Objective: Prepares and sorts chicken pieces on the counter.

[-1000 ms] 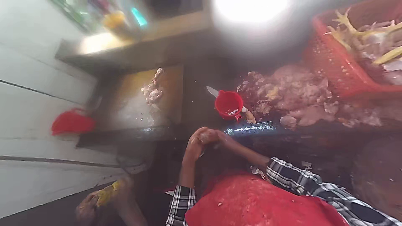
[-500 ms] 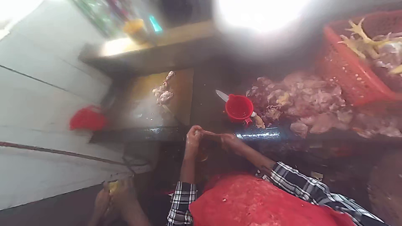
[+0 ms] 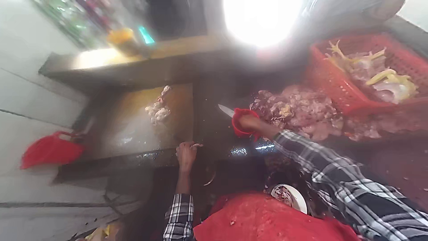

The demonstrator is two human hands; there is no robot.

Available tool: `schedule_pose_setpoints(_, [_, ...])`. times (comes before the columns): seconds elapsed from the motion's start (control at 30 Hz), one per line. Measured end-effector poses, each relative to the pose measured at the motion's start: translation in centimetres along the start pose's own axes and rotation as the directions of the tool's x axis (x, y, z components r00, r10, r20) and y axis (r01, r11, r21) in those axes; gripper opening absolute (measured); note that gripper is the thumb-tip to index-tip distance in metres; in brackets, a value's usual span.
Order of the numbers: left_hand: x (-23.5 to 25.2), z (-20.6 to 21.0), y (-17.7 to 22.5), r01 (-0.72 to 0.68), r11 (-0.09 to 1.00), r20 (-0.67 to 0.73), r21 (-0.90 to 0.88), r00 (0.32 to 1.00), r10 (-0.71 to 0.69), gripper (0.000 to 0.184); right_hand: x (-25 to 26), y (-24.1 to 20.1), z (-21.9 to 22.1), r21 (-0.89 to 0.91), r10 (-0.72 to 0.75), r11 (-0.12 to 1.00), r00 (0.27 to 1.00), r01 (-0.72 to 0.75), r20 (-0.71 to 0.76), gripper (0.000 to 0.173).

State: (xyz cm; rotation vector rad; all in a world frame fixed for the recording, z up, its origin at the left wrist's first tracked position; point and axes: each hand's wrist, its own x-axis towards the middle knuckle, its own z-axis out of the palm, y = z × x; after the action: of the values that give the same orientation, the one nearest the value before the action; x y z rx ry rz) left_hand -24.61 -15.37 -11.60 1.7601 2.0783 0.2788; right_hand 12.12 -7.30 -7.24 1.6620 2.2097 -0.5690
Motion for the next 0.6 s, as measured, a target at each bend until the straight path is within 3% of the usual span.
schedule_pose_setpoints(0.07, [0.5, 0.1, 2.9, -0.071, 0.997, -0.076, 0.007, 0.995, 0.072, 0.03, 0.6, -0.3, 1.3, 0.008, 0.06, 0.998, 0.994, -0.061, 0.086, 0.034])
schedule_pose_setpoints(0.13, [1.3, 1.0, 6.1, -0.213, 0.975, 0.047, -0.065, 0.975, 0.216, 0.031, 0.4, -0.7, 0.9, 0.013, 0.05, 0.999, 0.987, -0.052, 0.155, 0.029])
schedule_pose_setpoints(0.17, [2.0, 1.8, 7.9, -0.253, 0.96, 0.157, -0.12, 0.95, 0.27, 0.033, 0.4, -0.5, 0.2, 0.019, -0.026, 1.0, 0.989, 0.024, 0.145, 0.024])
schedule_pose_setpoints(0.23, [4.0, 4.6, 11.2, -0.286, 0.941, 0.301, -0.181, 0.895, 0.33, 0.037, -0.3, 0.5, -2.3, 0.083, -0.213, 0.974, 0.977, 0.21, 0.032, 0.018])
schedule_pose_setpoints(0.3, [5.7, 7.7, 14.2, -0.316, 0.932, 0.325, -0.175, 0.876, 0.358, 0.041, -3.9, 1.2, -6.4, 0.256, -0.245, 0.929, 0.962, 0.268, -0.121, 0.018])
schedule_pose_setpoints(0.37, [7.0, 9.9, 16.3, -0.371, 0.923, 0.307, -0.101, 0.871, 0.384, 0.043, -10.0, 1.5, -11.1, 0.429, -0.126, 0.877, 0.965, 0.217, -0.232, 0.024])
schedule_pose_setpoints(0.43, [7.1, 10.6, 17.9, -0.408, 0.913, 0.297, -0.027, 0.868, 0.397, 0.04, -16.5, 2.0, -13.3, 0.559, 0.096, 0.823, 0.945, 0.102, -0.314, 0.029])
schedule_pose_setpoints(0.5, [6.8, 10.3, 18.3, -0.393, 0.919, 0.297, 0.013, 0.879, 0.372, 0.041, -20.0, 5.7, -10.4, 0.609, 0.258, 0.79, 0.862, 0.071, -0.436, 0.034])
schedule_pose_setpoints(0.6, [6.2, 10.3, 17.6, -0.337, 0.942, 0.282, -0.001, 0.903, 0.323, 0.041, -21.8, 13.2, -3.0, 0.762, 0.471, 0.644, 0.817, -0.062, -0.332, 0.035])
